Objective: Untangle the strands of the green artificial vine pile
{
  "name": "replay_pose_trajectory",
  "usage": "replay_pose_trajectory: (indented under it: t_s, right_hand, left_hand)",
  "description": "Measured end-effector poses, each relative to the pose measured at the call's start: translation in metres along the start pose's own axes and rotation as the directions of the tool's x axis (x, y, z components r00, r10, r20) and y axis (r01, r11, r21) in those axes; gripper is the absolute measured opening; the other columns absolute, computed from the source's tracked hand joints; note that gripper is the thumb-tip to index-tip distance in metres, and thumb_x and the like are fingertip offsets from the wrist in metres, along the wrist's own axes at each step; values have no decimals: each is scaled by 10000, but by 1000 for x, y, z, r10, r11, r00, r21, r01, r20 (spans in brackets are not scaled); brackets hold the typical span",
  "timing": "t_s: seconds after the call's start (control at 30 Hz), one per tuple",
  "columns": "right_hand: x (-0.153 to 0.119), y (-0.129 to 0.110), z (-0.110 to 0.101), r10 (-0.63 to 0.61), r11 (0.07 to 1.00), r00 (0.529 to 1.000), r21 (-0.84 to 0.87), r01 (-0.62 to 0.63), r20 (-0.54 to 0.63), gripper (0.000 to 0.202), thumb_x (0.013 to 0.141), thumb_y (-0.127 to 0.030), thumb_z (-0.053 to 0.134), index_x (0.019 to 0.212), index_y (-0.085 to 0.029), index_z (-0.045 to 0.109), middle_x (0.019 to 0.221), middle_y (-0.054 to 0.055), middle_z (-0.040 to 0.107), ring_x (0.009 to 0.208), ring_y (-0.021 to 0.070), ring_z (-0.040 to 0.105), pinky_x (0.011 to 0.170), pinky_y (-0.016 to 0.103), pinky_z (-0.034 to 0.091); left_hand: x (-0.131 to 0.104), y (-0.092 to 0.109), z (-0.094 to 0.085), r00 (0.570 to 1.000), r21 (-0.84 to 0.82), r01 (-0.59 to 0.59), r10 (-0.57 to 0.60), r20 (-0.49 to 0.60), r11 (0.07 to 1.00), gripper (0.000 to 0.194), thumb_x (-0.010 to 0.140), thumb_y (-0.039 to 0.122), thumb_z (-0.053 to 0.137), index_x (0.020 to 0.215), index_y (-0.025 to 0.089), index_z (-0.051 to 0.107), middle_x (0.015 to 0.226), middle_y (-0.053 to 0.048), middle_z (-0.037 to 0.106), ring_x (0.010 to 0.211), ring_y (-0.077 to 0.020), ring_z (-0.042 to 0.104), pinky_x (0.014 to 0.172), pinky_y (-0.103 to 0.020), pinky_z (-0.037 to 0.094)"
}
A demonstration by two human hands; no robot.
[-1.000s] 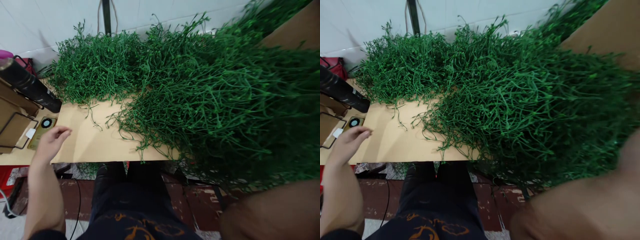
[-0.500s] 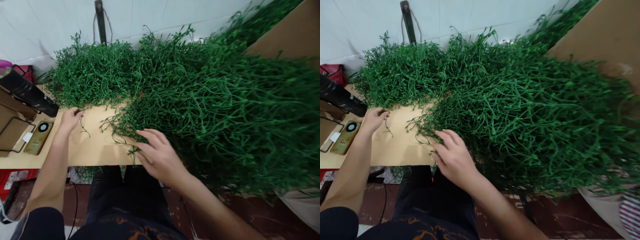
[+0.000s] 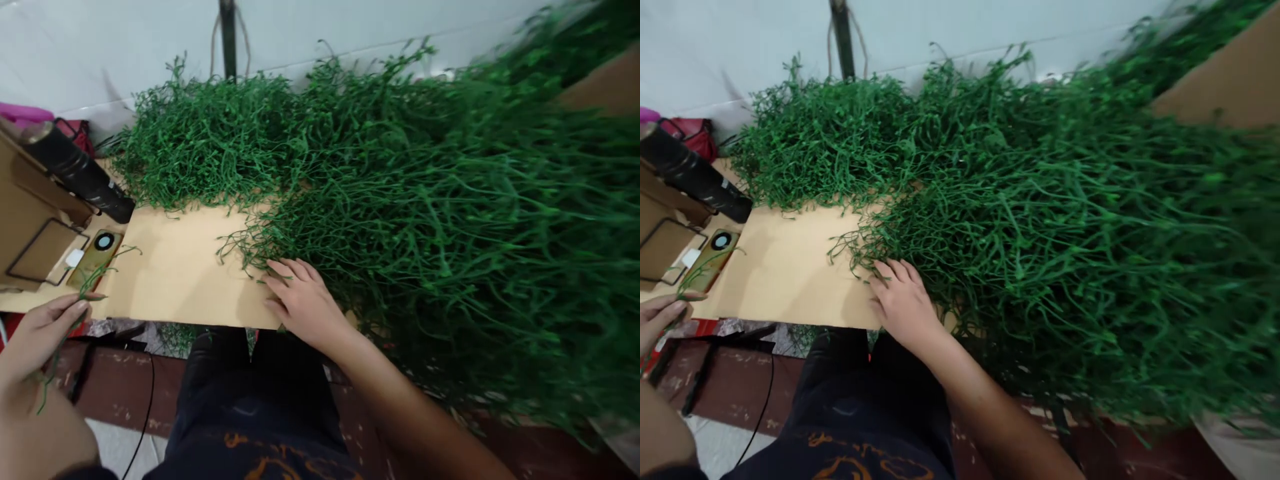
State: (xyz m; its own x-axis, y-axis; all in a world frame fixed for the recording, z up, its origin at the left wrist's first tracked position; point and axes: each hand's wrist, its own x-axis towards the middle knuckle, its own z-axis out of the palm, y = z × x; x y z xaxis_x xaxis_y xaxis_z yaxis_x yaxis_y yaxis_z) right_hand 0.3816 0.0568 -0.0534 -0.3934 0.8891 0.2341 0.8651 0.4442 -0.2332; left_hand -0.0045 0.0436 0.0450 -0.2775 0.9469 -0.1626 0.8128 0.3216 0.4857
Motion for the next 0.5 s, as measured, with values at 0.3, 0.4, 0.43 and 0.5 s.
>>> replay_pose_trajectory:
  t_s: [0.3,0.4,0.43,0.5]
  right_hand:
    - [-20,10,17,-110,994,989,-19,109,-99,332,845,-297,511,1106,-133,633,1285,107,562,1206,274,455,1030,472,381]
    - [-24,13,18,-126,992,984,-11,125,-128,323,846,-288,509,1097,-129,637,1281,104,566,1197,276,466,1023,477,393]
    - [-24,13,19,-129,991,982,-3,130,-136,321,846,-287,511,1094,-129,639,1278,103,568,1195,276,468,1021,479,396]
    - [-25,14,19,-127,991,981,18,131,-148,316,844,-283,514,1091,-132,642,1274,100,572,1198,274,470,1021,482,402]
  left_hand:
    - [-12,9,17,994,13,94,-95,59,995,581,618,602,475,958,173,668,975,-55,710,938,-241,617,931,-367,443]
    - [-20,-9,9,984,96,137,-147,97,986,582,561,625,491,898,198,696,972,-56,724,958,-274,627,967,-397,424]
    - [-25,-17,6,981,123,144,-158,113,982,543,533,627,505,839,229,712,939,-37,734,952,-284,633,960,-403,431]
    - [-34,-36,-1,976,155,170,-189,112,973,428,491,625,528,709,312,720,870,32,743,945,-286,645,908,-391,471]
